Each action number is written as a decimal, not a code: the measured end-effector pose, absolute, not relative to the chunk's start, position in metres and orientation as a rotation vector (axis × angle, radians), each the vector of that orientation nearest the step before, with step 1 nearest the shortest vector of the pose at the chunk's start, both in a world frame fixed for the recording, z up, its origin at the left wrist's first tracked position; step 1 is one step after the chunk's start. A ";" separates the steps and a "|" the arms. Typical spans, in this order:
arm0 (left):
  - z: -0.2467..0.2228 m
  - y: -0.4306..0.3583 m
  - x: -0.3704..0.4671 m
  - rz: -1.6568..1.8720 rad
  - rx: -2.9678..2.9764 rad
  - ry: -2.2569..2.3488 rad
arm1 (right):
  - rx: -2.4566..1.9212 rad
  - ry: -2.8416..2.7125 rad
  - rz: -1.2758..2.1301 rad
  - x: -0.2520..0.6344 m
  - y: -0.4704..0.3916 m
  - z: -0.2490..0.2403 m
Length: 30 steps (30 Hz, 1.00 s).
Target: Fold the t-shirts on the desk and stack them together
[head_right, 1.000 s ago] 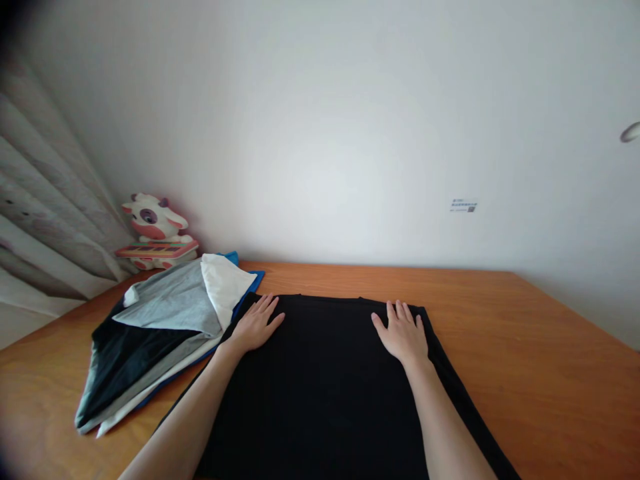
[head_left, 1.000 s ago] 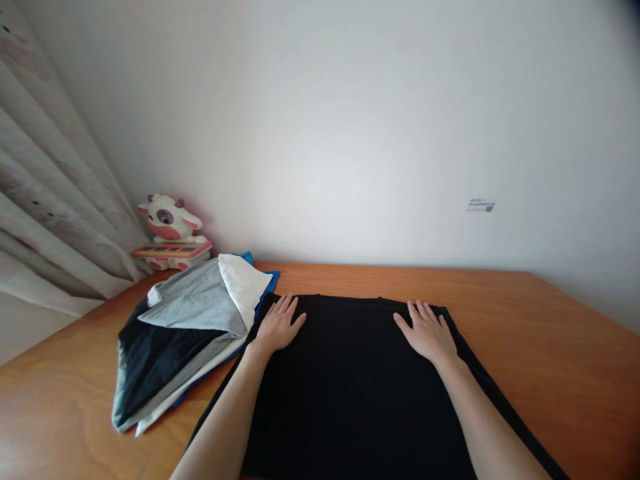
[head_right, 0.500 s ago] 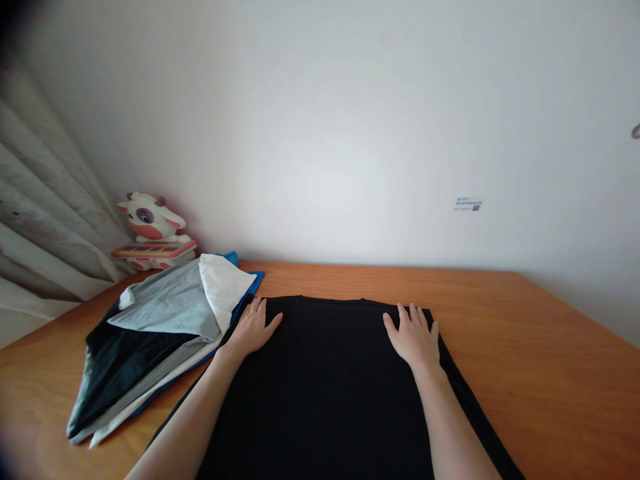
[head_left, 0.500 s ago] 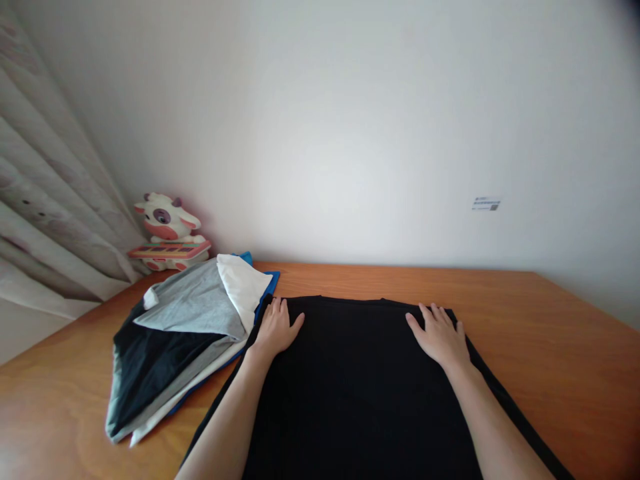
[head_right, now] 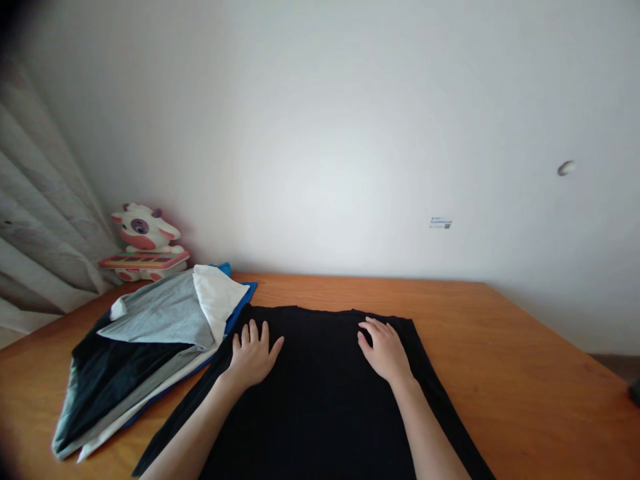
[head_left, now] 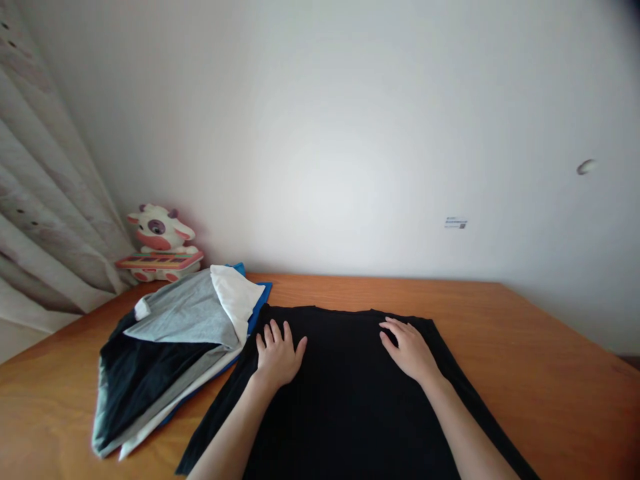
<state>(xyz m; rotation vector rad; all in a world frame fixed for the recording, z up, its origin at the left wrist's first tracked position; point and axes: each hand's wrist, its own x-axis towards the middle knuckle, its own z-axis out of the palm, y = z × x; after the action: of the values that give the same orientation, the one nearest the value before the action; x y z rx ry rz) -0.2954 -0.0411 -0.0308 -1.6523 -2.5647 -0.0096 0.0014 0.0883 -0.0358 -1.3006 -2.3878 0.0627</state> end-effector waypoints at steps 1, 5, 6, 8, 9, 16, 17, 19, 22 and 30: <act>-0.029 -0.042 -0.296 -0.016 -1.674 -2.558 | -1.313 -2.384 0.050 0.002 0.086 -0.036; -0.027 -0.043 -0.296 -0.032 -1.715 -2.538 | -1.364 -2.371 -0.025 0.002 0.073 -0.027; -0.027 -0.043 -0.295 -0.039 -1.720 -2.534 | -1.338 -2.399 -0.039 0.000 0.068 -0.022; -0.026 -0.042 -0.293 -0.049 -1.725 -2.530 | -1.167 -2.533 -0.025 -0.007 0.054 -0.008; -0.026 -0.042 -0.293 -0.050 -1.727 -2.530 | -1.036 -2.624 0.016 -0.013 0.046 0.000; -0.007 -0.049 -0.287 -0.056 -1.783 -2.484 | -0.686 -2.970 0.580 -0.037 -0.003 0.016; -0.001 -0.052 -0.283 -0.075 -1.821 -2.430 | -0.737 -2.970 0.614 -0.037 -0.003 0.012; 0.009 -0.057 -0.270 -0.120 -1.909 -2.327 | -0.827 -2.954 0.626 -0.035 0.001 0.005; 0.020 -0.067 -0.240 -0.154 -2.050 -2.236 | -0.903 -2.946 0.582 -0.030 0.009 -0.003; 0.008 -0.087 -0.190 -0.385 -2.523 -1.848 | -1.366 -2.793 0.321 0.004 0.017 -0.011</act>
<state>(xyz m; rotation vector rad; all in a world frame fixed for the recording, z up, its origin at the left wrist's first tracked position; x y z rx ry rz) -0.1900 -0.0866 0.0078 -2.5228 -1.8482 -0.3845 0.0036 0.0172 -0.0112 -1.3662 -2.7934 0.3205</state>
